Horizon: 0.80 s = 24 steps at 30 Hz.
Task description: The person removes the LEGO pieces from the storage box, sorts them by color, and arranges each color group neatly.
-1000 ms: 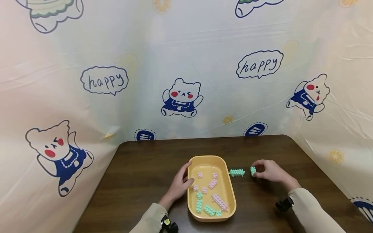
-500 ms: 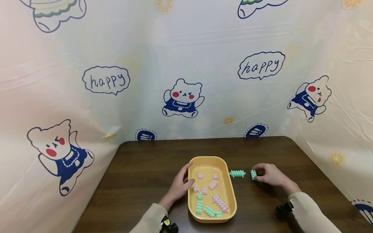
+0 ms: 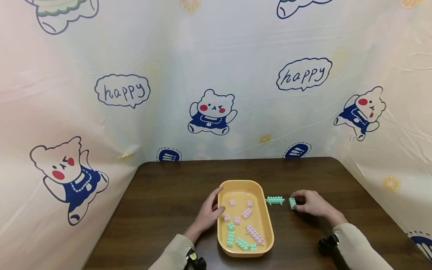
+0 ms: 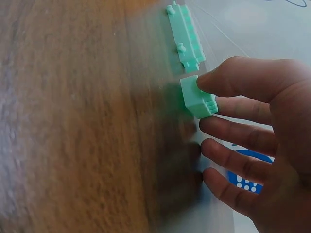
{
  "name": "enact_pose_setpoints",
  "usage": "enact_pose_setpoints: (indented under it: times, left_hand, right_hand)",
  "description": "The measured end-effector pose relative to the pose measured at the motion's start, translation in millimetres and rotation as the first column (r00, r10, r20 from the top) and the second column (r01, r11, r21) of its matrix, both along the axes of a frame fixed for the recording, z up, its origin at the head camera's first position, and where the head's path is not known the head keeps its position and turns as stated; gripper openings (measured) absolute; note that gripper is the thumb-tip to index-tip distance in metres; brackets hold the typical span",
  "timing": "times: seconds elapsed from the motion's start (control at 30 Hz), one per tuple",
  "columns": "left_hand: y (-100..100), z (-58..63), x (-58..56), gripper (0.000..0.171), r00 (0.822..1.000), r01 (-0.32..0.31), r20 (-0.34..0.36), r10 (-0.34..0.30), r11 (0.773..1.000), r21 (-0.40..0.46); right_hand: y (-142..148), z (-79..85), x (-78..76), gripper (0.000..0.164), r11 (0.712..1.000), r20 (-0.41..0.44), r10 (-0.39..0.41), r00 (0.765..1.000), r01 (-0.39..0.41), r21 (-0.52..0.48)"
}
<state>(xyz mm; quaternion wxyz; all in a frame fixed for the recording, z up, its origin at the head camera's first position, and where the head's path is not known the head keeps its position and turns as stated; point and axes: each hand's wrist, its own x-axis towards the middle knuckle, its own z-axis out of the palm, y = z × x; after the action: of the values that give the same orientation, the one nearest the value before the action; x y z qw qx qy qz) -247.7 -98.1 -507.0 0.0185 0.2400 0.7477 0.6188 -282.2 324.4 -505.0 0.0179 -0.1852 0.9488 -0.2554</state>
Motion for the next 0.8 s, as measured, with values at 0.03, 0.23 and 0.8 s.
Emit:
enact_pose_setpoints:
  times: [0.03,0.23,0.8]
  left_hand:
    - [0.3,0.4,0.0,0.065,1.000,-0.003,-0.003,0.003,1.000,0.002]
    - [0.3,3.2,-0.6,0.066,1.000,-0.012,-0.012,0.012,1.000,-0.015]
    - [0.3,1.0,-3.2,0.066,1.000,0.002,0.018,-0.002,1.000,-0.009]
  right_hand:
    - [-0.5,-0.4,0.3,0.033,1.000,-0.004,-0.002,1.000,0.002,0.000]
    - [-2.8,0.2,-0.5,0.032,1.000,-0.047,-0.007,0.999,0.007,0.009]
    - [0.7,6.3,-0.6,0.041,1.000,-0.033,0.003,0.999,-0.002,0.019]
